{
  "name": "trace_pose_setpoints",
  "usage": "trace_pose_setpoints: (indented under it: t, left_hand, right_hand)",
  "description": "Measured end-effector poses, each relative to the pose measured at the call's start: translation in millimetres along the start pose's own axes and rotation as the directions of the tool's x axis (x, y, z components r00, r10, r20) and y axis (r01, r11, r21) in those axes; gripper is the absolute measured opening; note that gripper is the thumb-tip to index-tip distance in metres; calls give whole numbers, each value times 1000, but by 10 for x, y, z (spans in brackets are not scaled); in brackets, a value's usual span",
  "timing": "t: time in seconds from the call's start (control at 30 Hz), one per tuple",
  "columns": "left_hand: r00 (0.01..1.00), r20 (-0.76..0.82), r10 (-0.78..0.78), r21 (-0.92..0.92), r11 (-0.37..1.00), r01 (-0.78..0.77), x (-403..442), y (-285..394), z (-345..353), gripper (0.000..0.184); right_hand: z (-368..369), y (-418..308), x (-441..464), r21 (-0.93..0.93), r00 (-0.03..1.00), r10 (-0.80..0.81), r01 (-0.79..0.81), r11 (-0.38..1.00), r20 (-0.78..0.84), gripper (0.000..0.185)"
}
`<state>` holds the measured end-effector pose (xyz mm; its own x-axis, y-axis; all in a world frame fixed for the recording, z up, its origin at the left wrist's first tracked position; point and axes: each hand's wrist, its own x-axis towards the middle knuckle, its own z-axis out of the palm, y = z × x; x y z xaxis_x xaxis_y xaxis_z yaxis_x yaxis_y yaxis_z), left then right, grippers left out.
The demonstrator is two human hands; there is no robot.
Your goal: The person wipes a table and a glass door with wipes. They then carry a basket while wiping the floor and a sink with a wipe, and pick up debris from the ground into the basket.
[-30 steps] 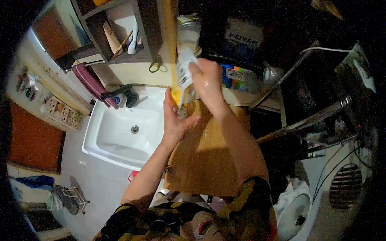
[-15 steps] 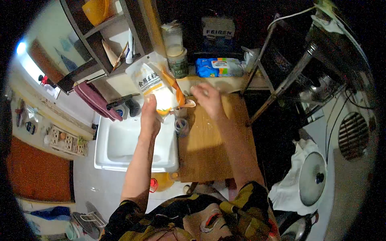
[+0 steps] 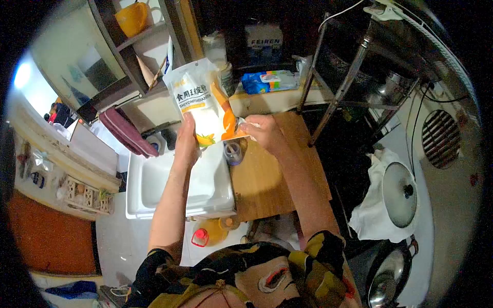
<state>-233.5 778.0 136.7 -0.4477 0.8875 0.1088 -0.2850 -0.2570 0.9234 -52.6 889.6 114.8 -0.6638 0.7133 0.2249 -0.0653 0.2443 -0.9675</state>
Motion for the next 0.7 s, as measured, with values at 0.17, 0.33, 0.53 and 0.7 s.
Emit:
trace_pose_setpoints:
  t: [0.17,0.33,0.53,0.7]
  left_hand:
    - [993,18,117,68,991,-118,17,-94,2,56]
    - [998,5,69,76,995,-69,35,-225,110,52]
    - [1000,12,-1,-42,999,1,141,-451,230,50]
    - [993,79,-92,140,987,80,146,-628,250,50]
  right_hand:
    - [-84,-92,-82,9,988,-53,55,998,-144,19]
    - [-412,307,-32,-97,987,-161,158,983,-19,18]
    - [-629,155,182,27,994,-73,71,997,80,33]
    - [-707,102,439,384,967,40,-137,913,250,30]
